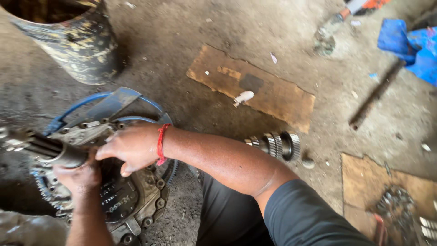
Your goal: The person is assembling a gearbox by inserting a shaft into the casing and aligning gears. They use a hammer to tap the shaft into place and adjust the components by hand.
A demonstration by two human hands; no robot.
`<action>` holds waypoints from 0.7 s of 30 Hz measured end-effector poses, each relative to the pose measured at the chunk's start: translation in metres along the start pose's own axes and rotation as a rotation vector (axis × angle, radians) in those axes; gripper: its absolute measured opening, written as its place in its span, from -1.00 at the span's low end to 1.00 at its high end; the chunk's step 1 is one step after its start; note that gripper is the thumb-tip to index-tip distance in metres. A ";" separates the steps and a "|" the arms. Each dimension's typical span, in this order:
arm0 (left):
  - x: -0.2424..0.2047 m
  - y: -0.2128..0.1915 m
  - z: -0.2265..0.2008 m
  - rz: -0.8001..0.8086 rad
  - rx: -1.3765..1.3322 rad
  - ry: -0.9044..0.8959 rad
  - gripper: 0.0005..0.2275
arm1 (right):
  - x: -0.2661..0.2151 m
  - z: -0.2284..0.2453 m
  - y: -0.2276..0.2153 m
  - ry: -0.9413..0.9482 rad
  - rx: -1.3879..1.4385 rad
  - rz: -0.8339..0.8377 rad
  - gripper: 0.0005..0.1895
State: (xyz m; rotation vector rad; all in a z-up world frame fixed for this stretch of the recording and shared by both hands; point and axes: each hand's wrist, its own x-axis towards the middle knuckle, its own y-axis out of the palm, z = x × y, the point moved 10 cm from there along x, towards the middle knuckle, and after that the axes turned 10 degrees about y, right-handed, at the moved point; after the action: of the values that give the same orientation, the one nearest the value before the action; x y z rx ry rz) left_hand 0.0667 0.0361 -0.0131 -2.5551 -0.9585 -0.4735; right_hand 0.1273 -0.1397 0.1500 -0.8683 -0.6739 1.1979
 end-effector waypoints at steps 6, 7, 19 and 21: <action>0.014 0.009 -0.001 0.260 -0.157 -0.333 -0.68 | 0.007 -0.011 0.009 0.156 -0.069 0.138 -0.34; 0.017 0.016 -0.002 0.235 -0.135 -0.331 -0.67 | 0.003 -0.011 0.010 0.163 -0.074 0.135 -0.34; -0.011 0.010 -0.014 -0.216 0.280 -0.207 -0.50 | -0.067 -0.091 -0.146 0.164 0.830 -0.396 -0.56; -0.010 0.006 -0.034 -0.263 0.343 -0.194 -0.44 | -0.089 -0.079 -0.214 0.092 0.740 -0.520 -0.53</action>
State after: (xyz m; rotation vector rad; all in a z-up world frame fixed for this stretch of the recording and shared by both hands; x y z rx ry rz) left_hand 0.0577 0.0110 0.0112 -2.2045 -1.3275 -0.1146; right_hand 0.2781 -0.2701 0.2921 -0.1051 -0.3021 0.8237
